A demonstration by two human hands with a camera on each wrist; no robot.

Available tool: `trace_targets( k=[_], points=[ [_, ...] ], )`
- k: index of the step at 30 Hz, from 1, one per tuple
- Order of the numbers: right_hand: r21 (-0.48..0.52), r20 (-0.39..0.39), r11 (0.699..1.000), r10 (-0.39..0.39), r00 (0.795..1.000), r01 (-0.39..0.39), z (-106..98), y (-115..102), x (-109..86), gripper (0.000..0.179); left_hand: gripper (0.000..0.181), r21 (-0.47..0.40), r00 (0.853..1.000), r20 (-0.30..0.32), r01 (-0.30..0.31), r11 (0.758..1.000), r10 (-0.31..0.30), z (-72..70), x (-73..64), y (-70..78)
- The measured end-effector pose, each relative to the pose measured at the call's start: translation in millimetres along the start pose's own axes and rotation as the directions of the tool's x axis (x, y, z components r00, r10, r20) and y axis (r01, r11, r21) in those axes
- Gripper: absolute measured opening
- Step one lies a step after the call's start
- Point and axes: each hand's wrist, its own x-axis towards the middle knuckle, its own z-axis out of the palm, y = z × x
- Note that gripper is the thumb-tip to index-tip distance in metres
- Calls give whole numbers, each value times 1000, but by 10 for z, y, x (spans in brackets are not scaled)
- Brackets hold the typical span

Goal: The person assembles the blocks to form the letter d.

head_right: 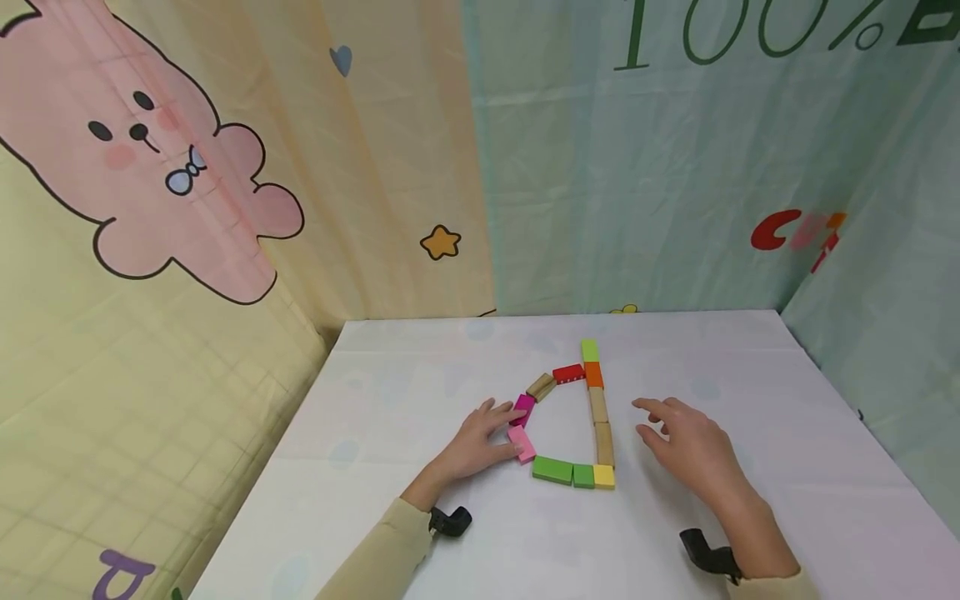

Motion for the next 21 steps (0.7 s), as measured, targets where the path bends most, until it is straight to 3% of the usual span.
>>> trace_targets(
  k=[7,12,21],
  points=[
    [11,-23,1000,-14,1000,15,-36,15,62,42,59,-150,998,-37,50,987,-56,-130,-38,-35],
    [16,-42,999,-28,999,29,-67,39,117,43,64,-134,995,-61,73,988,-82,-241,-77,-9],
    [14,-122,994,-103,987,105,-109,32,209,46,67,-3,991,-123,51,999,-51,-476,-131,135]
  ],
)
